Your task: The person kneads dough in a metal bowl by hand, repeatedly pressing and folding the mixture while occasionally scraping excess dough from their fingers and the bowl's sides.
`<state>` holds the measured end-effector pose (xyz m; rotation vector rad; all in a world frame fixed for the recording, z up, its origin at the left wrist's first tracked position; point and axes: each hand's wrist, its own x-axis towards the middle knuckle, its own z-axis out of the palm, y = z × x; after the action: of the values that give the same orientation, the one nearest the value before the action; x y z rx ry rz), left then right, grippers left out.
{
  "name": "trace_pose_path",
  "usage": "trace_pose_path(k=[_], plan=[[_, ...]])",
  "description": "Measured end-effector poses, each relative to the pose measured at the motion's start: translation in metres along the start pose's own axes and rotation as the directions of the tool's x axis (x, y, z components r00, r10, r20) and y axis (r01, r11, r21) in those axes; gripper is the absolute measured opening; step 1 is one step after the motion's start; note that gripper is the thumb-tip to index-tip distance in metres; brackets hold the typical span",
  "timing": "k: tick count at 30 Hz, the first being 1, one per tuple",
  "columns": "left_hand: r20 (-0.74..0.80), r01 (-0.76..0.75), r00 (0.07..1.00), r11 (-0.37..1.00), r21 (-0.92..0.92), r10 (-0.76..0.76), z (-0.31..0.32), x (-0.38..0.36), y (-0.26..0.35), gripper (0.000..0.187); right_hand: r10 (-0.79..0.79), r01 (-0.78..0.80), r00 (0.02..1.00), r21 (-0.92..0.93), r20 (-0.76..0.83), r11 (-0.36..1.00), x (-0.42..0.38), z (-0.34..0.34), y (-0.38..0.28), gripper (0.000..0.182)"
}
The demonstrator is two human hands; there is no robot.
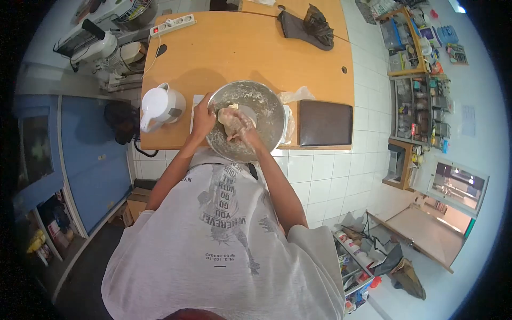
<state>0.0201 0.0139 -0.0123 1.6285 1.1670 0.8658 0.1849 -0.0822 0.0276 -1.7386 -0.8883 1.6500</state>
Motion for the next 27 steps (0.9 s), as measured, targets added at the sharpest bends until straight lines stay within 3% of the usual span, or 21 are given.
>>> trace_pose_path(k=[2, 3, 4, 6, 9, 11, 12, 14, 15, 16, 17, 18, 19, 20, 21, 22, 24, 25, 27], plan=[[-0.008, -0.014, 1.000, 1.000, -0.010, 0.014, 0.001, 0.000, -0.004, 0.055, 0.054, -0.086, 0.995, 0.463, 0.082, 0.882, 0.029, -0.007, 0.030, 0.067], [-0.004, -0.033, 0.999, 0.999, -0.018, 0.033, 0.000, 0.000, -0.004, 0.054, 0.054, -0.091, 0.994, 0.460, 0.092, 0.883, 0.033, -0.006, 0.031, 0.067], [-0.009, -0.028, 1.000, 1.000, -0.014, 0.028, 0.000, -0.001, -0.005, 0.054, -0.019, -0.031, 0.997, 0.569, 0.081, 0.822, 0.035, -0.004, 0.033, 0.077], [-0.006, -0.002, 1.000, 0.998, 0.057, 0.002, 0.000, 0.001, -0.003, 0.034, -0.094, 0.028, 0.994, 0.668, 0.063, 0.744, 0.034, -0.002, 0.028, 0.086], [-0.017, -0.004, 1.000, 1.000, -0.003, 0.004, 0.001, 0.001, 0.000, 0.041, -0.067, 0.007, 0.993, 0.511, 0.099, 0.859, 0.026, -0.001, 0.015, 0.096], [-0.015, -0.014, 1.000, 1.000, 0.023, 0.014, 0.001, 0.002, -0.001, 0.036, -0.043, 0.027, 0.997, 0.237, 0.066, 0.971, 0.024, -0.001, 0.013, 0.093], [-0.013, -0.021, 1.000, 0.999, 0.047, 0.021, 0.000, 0.002, -0.002, 0.032, -0.044, 0.027, 0.997, 0.238, 0.067, 0.971, 0.025, -0.001, 0.016, 0.093], [-0.024, -0.026, 0.999, 0.998, 0.060, 0.027, 0.002, 0.001, -0.004, 0.033, -0.100, 0.099, 0.993, 0.014, 0.071, 0.995, 0.028, -0.003, 0.020, 0.086], [-0.033, -0.032, 0.999, 0.997, 0.070, 0.035, 0.002, 0.001, -0.004, 0.033, -0.100, 0.099, 0.993, 0.015, 0.069, 0.995, 0.043, -0.005, 0.043, 0.086], [-0.031, -0.033, 0.999, 0.997, 0.069, 0.035, 0.002, 0.001, -0.002, 0.033, -0.082, 0.105, 0.992, -0.269, 0.095, 0.957, 0.067, -0.010, 0.082, 0.079], [-0.027, -0.035, 0.999, 0.998, 0.056, 0.036, 0.001, 0.001, 0.000, 0.034, -0.058, 0.110, 0.992, -0.533, 0.113, 0.839, 0.079, -0.012, 0.104, 0.073], [-0.022, -0.038, 0.999, 0.998, 0.043, 0.039, 0.000, 0.002, 0.000, 0.035, -0.058, 0.108, 0.992, -0.534, 0.110, 0.839, 0.077, -0.008, 0.105, 0.073], [-0.021, -0.041, 0.999, 0.998, 0.040, 0.042, 0.001, 0.002, -0.002, 0.035, -0.302, 0.267, 0.946, -0.810, 0.118, 0.522, 0.072, 0.001, 0.104, 0.068], [-0.030, -0.048, 0.998, 0.998, 0.052, 0.049, 0.002, 0.002, -0.004, 0.034, -0.500, 0.303, 0.838, -0.948, 0.217, 0.095, 0.068, 0.007, 0.102, 0.063], [-0.038, -0.055, 0.998, 0.996, 0.065, 0.058, 0.003, 0.002, -0.005, 0.034, -0.254, 0.245, 0.951, -0.930, 0.175, 0.273, 0.061, 0.009, 0.080, 0.060], [-0.037, -0.058, 0.997, 0.996, 0.063, 0.060, 0.004, 0.002, -0.005, 0.034, -0.255, 0.242, 0.951, -0.931, 0.173, 0.272, 0.057, 0.009, 0.075, 0.060], [-0.059, -0.044, 0.997, 0.995, 0.088, 0.049, 0.006, 0.001, -0.005, 0.033, -0.351, 0.197, 0.936, -0.809, -0.013, 0.554, 0.043, 0.013, 0.068, 0.067], [-0.056, -0.047, 0.997, 0.995, 0.088, 0.052, 0.006, 0.000, -0.005, 0.033, -0.352, 0.196, 0.936, -0.808, -0.016, 0.555, 0.036, 0.015, 0.065, 0.067], [-0.003, 0.047, 0.999, 0.996, 0.075, -0.046, 0.006, -0.002, -0.007, 0.052, -0.405, 0.173, 0.909, -0.790, -0.101, 0.588, 0.023, 0.020, 0.055, 0.070]])
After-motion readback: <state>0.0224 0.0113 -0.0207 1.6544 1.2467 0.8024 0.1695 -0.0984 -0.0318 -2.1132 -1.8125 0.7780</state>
